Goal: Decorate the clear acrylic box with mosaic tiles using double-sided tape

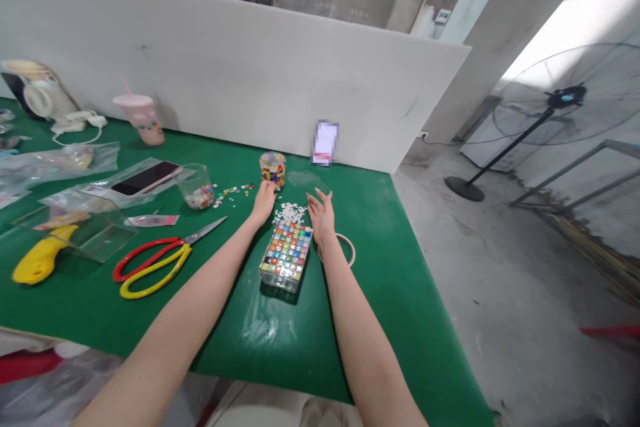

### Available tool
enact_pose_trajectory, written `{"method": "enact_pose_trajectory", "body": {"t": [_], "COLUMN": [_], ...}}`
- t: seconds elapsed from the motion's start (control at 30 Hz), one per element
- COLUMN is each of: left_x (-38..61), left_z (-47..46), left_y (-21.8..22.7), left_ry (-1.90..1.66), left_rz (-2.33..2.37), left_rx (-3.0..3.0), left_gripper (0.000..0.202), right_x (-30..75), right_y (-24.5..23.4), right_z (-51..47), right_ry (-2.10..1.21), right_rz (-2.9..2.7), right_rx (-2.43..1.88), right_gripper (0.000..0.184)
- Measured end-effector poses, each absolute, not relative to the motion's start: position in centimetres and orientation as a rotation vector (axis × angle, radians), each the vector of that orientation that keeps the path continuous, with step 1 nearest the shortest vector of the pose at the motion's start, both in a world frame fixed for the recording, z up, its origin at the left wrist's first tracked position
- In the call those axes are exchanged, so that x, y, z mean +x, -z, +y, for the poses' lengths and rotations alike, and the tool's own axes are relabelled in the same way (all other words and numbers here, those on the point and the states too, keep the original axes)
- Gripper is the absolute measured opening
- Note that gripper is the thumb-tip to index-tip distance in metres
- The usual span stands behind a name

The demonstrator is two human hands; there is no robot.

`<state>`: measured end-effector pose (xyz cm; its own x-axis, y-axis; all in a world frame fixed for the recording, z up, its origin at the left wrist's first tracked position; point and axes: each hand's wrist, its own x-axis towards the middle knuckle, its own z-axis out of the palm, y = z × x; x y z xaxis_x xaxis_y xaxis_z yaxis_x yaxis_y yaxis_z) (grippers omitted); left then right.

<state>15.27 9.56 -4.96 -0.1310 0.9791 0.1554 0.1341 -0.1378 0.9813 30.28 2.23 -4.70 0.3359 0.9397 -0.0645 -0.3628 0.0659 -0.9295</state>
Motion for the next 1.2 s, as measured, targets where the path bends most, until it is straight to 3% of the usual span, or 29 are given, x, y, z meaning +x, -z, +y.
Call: {"method": "enact_pose_trajectory", "body": {"t": [0.4, 0.7, 0.9, 1.1, 1.2], "left_x": [17.4, 13.5, 12.6, 13.3, 14.0], "left_z": [8.6, 5.6, 2.5, 1.5, 1.2], "left_y": [4.3, 4.0, 3.6, 2.7, 2.6], "left_ry": [-1.185, -1.405, -1.425, -1.318, -1.165], "left_rz": [1.182, 1.319, 1.278, 1.094, 0.980], "left_rx": [1.356, 1.206, 1.131, 1.094, 1.089], "left_gripper": [0.029, 0.030, 0.028, 0.030, 0.029], "right_x": [32.5, 36.0, 37.0, 34.9, 34.4], "right_y": [5.2, 4.0, 1.8, 0.5, 0.9], "right_z": [1.5, -0.1, -3.6, -5.1, -4.9], "right_ry": [-1.017, -1.010, -1.390, -1.692, -1.765], "right_rz": [-0.703, -0.905, -1.267, -1.501, -1.523], "right_rx": [-1.254, -1.306, -1.208, -1.000, -0.961], "right_gripper": [0.030, 0.026, 0.029, 0.052, 0.053]}}
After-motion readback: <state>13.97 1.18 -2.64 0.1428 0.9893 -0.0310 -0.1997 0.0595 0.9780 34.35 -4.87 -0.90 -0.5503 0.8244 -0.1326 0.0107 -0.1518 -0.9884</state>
